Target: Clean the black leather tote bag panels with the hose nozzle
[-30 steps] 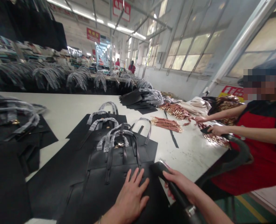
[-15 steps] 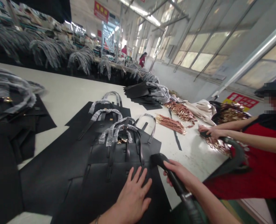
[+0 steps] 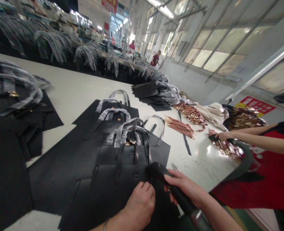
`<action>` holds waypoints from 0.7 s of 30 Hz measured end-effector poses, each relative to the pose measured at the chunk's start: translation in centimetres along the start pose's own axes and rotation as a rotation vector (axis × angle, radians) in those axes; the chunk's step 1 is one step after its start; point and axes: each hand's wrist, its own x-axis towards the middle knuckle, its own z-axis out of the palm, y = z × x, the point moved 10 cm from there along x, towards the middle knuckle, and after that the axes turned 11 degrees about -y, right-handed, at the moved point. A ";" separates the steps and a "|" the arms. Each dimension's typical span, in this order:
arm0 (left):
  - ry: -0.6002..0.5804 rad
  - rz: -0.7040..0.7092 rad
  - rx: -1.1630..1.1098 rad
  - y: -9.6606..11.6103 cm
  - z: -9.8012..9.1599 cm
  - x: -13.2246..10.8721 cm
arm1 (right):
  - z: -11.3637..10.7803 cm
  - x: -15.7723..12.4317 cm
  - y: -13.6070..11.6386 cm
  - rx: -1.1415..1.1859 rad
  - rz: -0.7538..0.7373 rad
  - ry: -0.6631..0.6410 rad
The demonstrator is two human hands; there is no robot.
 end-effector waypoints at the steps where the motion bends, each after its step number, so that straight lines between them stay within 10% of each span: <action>1: -0.011 0.014 0.022 0.3 0.4 0.0 | 0.1 0.5 -0.8 -0.013 -0.033 0.023; 6: 0.082 -0.040 0.145 1.3 1.6 -1.0 | 3.0 -0.1 -3.3 -0.062 -0.074 -0.068; 14: 0.163 -0.073 0.027 1.6 5.7 -2.7 | 6.6 -0.7 -0.2 -0.048 0.088 -0.262; 21: 0.131 0.069 -0.148 0.5 3.6 -3.5 | 10.9 3.5 -3.8 -0.171 -0.075 -0.348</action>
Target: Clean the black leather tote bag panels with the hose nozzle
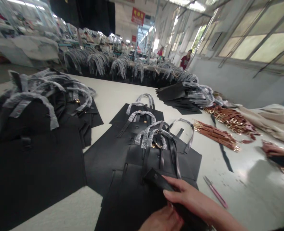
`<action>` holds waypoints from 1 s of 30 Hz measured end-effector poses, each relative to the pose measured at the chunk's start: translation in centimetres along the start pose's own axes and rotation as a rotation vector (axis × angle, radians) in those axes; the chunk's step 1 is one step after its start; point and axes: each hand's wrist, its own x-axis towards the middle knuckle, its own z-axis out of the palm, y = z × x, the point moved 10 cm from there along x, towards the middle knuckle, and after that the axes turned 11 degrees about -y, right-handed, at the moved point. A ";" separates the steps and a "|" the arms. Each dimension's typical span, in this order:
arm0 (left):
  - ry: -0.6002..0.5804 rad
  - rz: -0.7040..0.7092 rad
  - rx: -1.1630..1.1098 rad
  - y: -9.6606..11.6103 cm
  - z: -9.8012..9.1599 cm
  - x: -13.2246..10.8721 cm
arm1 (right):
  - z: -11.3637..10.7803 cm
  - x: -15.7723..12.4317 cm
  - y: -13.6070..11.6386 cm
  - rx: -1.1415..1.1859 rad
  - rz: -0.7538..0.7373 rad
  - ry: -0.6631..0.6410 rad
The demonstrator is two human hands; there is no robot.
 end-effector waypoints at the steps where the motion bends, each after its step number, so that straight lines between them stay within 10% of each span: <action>1: -0.017 -0.011 -0.027 -0.2 -0.3 0.0 | 0.4 0.8 -0.4 -0.016 -0.002 -0.012; 11: -0.150 -0.141 -0.374 -1.6 -0.1 0.4 | 2.0 1.5 -1.9 -0.227 0.117 -0.068; 20: -0.175 -0.137 -0.384 -2.0 0.4 0.1 | 5.4 8.5 -6.2 -0.223 0.042 -0.047; 25: -0.128 0.011 -0.242 0.0 -1.9 -0.8 | 1.7 3.3 -8.3 -0.175 -0.126 0.136; 30: 0.018 -0.109 -0.156 -2.0 -7.3 -3.6 | -2.3 -4.6 -1.5 -0.080 -0.089 0.371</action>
